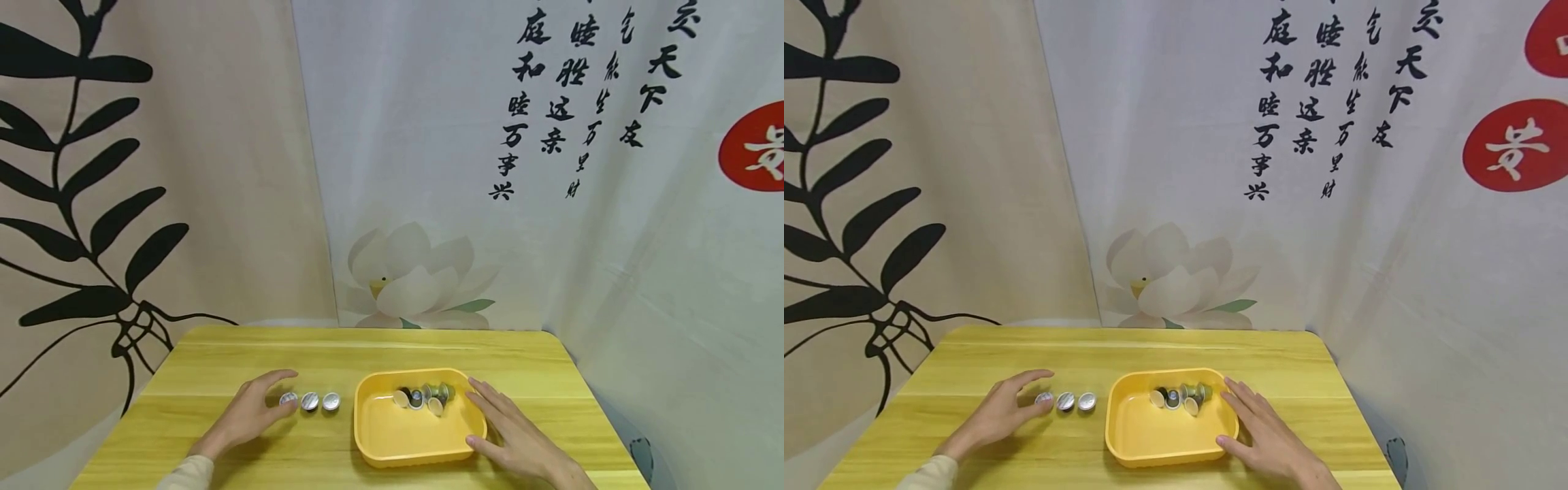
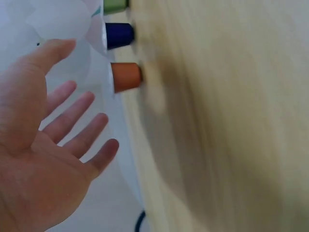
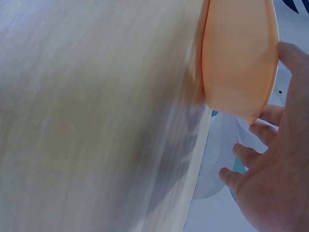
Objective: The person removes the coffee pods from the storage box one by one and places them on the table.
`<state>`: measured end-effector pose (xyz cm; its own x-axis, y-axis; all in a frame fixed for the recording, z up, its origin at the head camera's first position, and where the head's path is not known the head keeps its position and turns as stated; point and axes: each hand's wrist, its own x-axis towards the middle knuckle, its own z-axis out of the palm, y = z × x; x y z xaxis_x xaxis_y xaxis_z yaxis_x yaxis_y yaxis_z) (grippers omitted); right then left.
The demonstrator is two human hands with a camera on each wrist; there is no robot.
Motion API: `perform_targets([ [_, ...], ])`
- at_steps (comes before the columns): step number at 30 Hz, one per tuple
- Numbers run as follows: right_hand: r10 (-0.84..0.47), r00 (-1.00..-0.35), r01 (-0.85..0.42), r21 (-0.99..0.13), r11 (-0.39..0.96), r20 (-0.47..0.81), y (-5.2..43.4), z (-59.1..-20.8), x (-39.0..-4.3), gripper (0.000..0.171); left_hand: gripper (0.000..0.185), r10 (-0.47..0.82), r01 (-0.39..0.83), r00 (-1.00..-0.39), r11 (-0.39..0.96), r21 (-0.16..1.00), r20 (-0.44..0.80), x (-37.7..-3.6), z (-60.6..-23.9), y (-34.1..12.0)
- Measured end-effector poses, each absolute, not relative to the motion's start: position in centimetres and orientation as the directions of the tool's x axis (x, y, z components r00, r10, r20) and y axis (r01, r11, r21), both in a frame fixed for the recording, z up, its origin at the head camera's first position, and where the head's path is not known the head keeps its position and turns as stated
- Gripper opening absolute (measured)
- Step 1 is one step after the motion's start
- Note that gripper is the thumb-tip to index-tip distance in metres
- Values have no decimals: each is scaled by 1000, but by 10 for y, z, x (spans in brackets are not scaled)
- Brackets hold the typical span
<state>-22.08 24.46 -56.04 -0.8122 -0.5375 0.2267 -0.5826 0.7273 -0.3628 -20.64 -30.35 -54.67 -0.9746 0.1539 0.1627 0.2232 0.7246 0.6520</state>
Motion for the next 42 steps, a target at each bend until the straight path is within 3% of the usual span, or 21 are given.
perform_targets([
  [9,-539,-809,-586,-391,710,234,244,-560,-222,74,61,248,366,-929,725,584,274,-213,-524,-279],
  [27,-544,-806,-591,-374,714,233,245,-562,-221,75,61,423,476,-873,637,606,241,-227,-522,-228],
  [42,-550,-794,-607,-315,729,258,245,-562,-222,75,57,562,618,-780,622,480,275,-243,-500,-180],
])
